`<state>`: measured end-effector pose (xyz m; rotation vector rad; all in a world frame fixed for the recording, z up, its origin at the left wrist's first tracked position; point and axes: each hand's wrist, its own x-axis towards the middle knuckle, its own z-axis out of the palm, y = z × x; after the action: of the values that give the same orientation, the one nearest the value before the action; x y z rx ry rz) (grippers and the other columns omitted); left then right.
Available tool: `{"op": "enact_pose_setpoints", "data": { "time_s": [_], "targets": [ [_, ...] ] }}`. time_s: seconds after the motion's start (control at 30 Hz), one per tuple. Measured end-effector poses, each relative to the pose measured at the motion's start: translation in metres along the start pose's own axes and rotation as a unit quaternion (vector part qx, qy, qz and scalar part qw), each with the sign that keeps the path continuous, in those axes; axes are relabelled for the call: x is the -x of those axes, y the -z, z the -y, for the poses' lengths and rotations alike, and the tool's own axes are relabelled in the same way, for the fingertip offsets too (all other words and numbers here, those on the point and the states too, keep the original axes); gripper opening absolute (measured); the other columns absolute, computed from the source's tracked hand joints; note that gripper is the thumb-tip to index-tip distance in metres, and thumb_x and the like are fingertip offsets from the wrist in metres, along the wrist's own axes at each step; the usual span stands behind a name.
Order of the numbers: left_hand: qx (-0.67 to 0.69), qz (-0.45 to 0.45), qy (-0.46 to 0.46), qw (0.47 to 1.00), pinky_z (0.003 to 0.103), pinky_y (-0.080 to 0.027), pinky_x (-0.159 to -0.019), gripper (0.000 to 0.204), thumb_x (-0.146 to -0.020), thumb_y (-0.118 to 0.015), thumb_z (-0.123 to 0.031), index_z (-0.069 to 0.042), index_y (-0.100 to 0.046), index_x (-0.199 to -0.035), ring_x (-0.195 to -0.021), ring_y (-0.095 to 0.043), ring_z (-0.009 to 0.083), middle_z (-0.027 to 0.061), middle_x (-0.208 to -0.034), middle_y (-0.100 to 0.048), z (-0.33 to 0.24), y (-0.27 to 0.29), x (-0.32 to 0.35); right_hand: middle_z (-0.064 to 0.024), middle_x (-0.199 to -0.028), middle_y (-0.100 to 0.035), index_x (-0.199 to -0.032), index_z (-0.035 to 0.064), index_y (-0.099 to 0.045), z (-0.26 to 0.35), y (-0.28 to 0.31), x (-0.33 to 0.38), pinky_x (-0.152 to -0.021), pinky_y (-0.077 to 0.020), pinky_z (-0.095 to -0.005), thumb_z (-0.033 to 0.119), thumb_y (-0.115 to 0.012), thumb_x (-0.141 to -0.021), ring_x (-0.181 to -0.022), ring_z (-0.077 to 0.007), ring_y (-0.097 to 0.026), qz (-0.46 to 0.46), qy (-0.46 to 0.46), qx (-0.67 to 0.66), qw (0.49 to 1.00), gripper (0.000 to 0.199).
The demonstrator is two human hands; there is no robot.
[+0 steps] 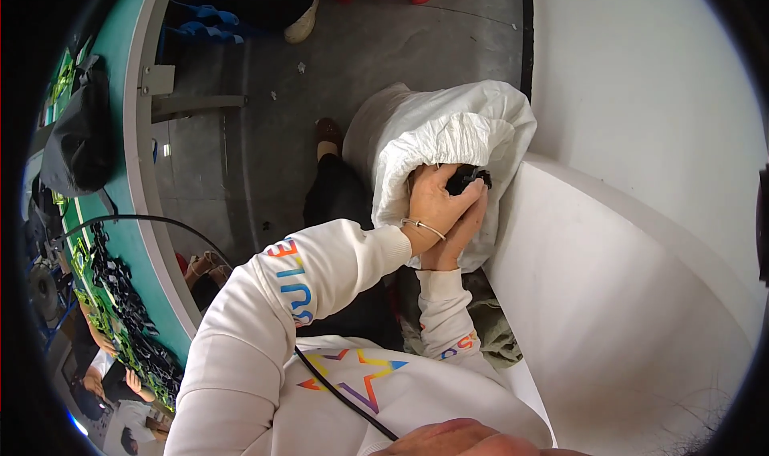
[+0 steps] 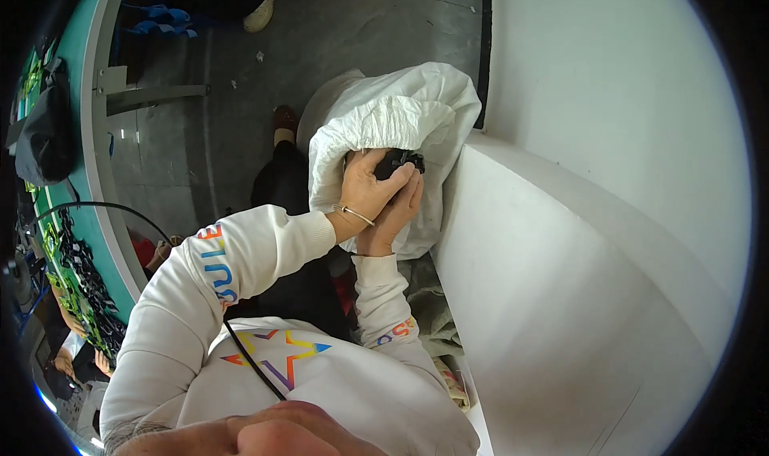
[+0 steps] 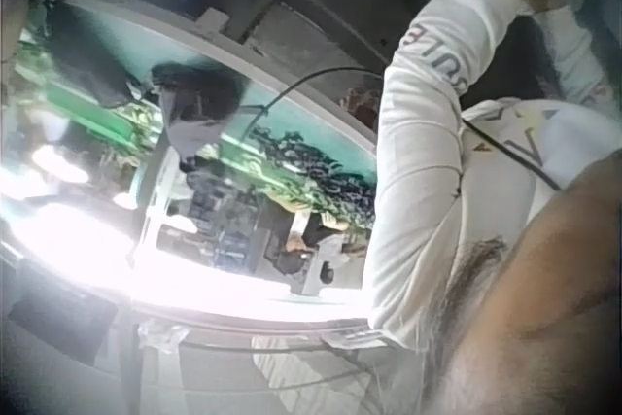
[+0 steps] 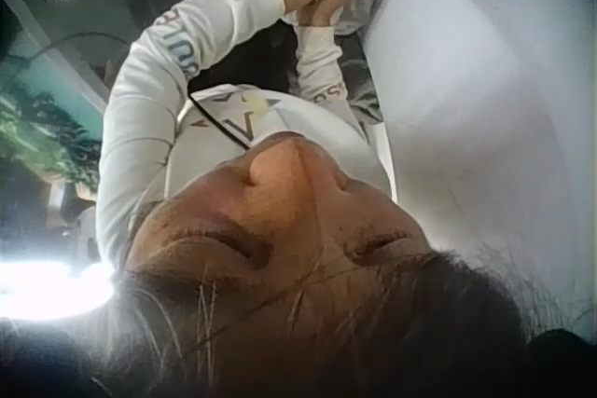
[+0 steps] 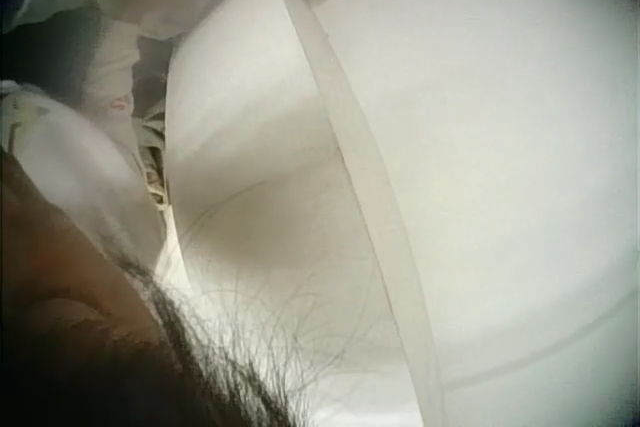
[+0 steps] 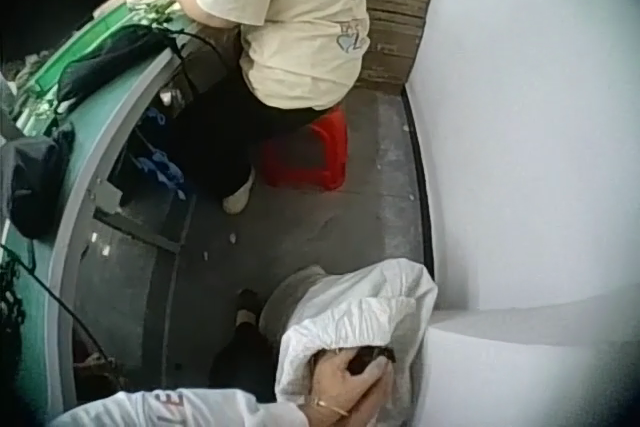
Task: The person retrieves black plastic components from a bag, connects the pieces together by hand, and fits them into toy car bodies on the assembly line.
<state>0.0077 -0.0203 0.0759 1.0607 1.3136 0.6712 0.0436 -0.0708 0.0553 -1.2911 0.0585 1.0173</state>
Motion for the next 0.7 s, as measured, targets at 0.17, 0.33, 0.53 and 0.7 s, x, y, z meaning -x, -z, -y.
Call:
{"op": "enact_pose_setpoints", "data": {
  "time_s": [0.17,0.33,0.53,0.7],
  "targets": [
    [-0.121,-0.07,-0.138,0.981,0.044,-0.039,-0.098,0.042,-0.075,-0.073,-0.031,-0.01,-0.068,-0.111,-0.109,-0.047,0.0355,0.016,-0.113,-0.059,-0.011,-0.006,0.024,-0.0051,-0.112,-0.055,-0.12,0.0083,-0.051,0.015,0.01,0.015,-0.09,-0.0465,-0.0319,0.036,-0.037,-0.104,-0.102,-0.0181,-0.057,0.058,-0.012,-0.086,0.995,0.035],
    [-0.079,-0.042,-0.106,0.99,0.04,-0.041,-0.095,0.036,-0.078,-0.073,-0.026,-0.01,-0.068,-0.109,-0.103,-0.05,0.0316,0.014,-0.109,-0.058,-0.011,-0.005,0.034,-0.0049,-0.1,-0.055,-0.105,0.0081,-0.049,0.031,-0.004,0.033,-0.08,-0.0496,-0.0322,0.031,-0.046,-0.102,-0.09,-0.0178,-0.058,0.026,0.002,-0.132,0.991,0.023],
    [-0.006,-0.056,-0.095,0.994,0.041,-0.041,-0.094,0.032,-0.076,-0.073,-0.028,-0.015,-0.071,-0.104,-0.106,-0.051,0.0294,0.0082,-0.108,-0.059,-0.02,-0.007,0.057,-0.005,-0.109,-0.053,-0.116,0.0068,-0.051,0.049,-0.003,0.063,-0.09,-0.0458,-0.0319,0.034,-0.04,-0.103,-0.102,-0.0182,-0.056,0.02,0.061,-0.013,0.998,0.032],
    [-0.015,-0.063,-0.11,0.992,0.039,-0.041,-0.096,0.03,-0.078,-0.071,-0.021,-0.009,-0.068,-0.105,-0.109,-0.049,0.0282,0.0105,-0.111,-0.057,-0.04,0.006,0.08,-0.0107,-0.112,-0.056,-0.115,0.0052,-0.048,0.058,-0.016,0.09,-0.09,-0.0486,-0.036,0.031,-0.045,-0.103,-0.102,-0.0221,-0.058,0.041,0.069,-0.009,0.997,0.029]
  ]
}}
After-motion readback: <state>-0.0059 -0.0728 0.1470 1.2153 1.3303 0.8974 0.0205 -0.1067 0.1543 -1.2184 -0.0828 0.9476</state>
